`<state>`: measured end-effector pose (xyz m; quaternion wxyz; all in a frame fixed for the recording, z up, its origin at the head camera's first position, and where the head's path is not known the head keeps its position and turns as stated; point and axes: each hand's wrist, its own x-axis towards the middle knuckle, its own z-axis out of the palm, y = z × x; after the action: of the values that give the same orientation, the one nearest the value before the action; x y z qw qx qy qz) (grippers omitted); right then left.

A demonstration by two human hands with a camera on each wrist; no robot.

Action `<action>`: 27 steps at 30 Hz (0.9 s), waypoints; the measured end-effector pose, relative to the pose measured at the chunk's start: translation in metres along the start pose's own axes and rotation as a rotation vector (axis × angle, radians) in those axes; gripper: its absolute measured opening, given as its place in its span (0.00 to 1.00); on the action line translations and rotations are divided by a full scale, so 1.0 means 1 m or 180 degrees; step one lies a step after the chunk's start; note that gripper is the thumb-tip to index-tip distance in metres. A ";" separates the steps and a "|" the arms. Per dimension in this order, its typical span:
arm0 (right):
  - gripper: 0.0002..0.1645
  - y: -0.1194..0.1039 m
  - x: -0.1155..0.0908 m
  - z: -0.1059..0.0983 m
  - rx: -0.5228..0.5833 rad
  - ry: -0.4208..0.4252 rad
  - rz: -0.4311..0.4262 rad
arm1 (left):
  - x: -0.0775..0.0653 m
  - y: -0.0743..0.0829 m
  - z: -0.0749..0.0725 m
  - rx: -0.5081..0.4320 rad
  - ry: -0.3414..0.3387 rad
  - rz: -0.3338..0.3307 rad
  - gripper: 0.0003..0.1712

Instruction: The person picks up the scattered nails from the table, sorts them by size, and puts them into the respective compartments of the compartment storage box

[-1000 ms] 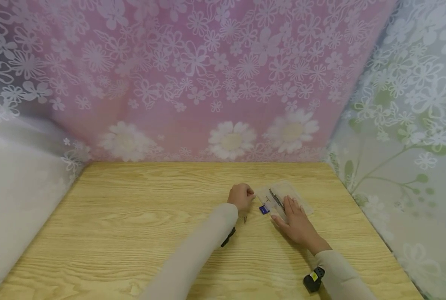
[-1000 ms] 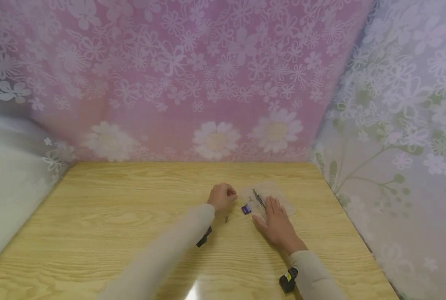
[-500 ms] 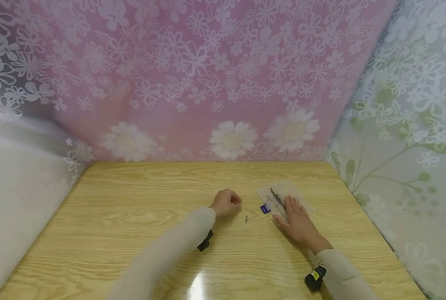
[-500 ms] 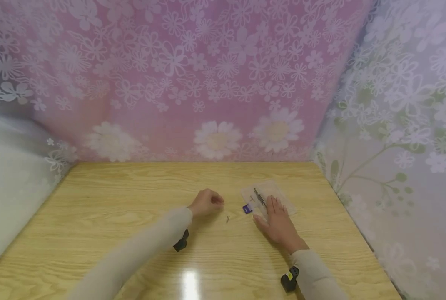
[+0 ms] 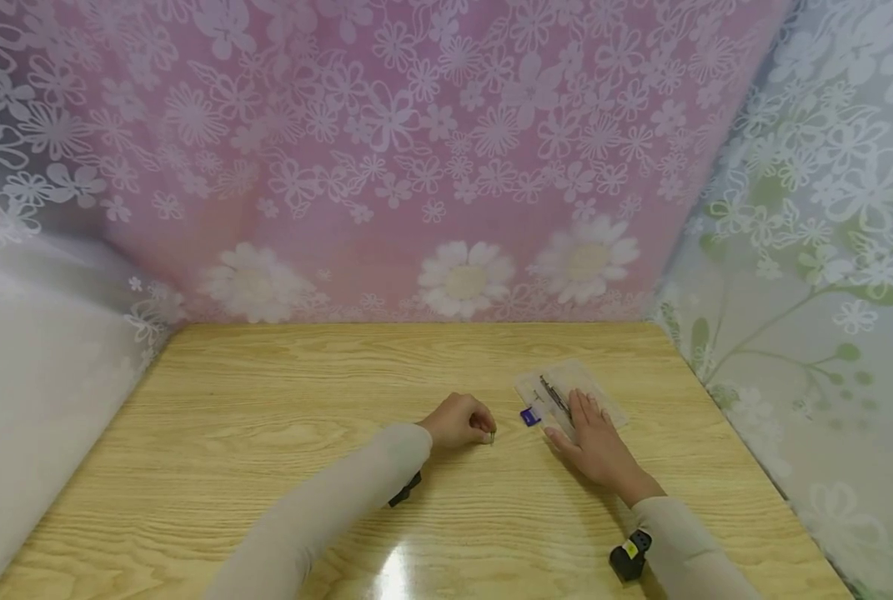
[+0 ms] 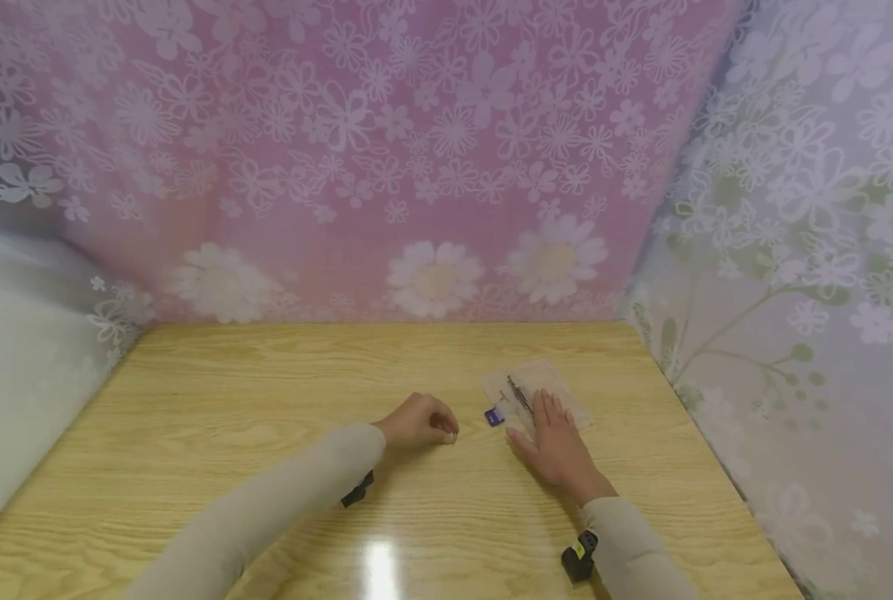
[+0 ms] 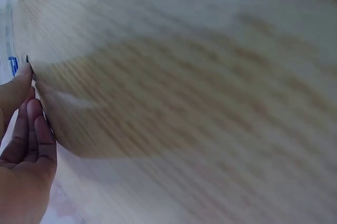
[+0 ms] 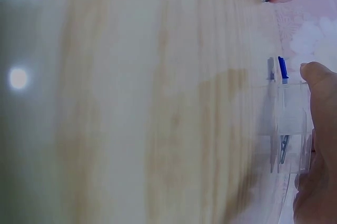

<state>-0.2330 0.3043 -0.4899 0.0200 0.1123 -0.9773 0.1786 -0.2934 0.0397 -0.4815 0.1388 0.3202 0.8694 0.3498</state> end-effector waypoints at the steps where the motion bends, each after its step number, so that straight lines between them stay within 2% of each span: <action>1: 0.52 0.000 0.000 0.000 -0.0002 0.0001 -0.0003 | 0.000 -0.001 0.000 0.0008 -0.0007 0.0006 0.05; 11: 0.52 0.000 0.001 0.000 -0.0001 0.0003 -0.0002 | -0.001 -0.005 -0.002 0.0184 -0.0058 0.0177 0.04; 27: 0.51 0.000 0.000 0.000 -0.0005 0.0021 -0.0022 | -0.003 -0.006 -0.003 0.0350 -0.0193 0.0186 0.05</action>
<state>-0.2326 0.3040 -0.4896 0.0240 0.1150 -0.9770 0.1781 -0.2955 0.0324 -0.4833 0.1369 0.3630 0.8730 0.2955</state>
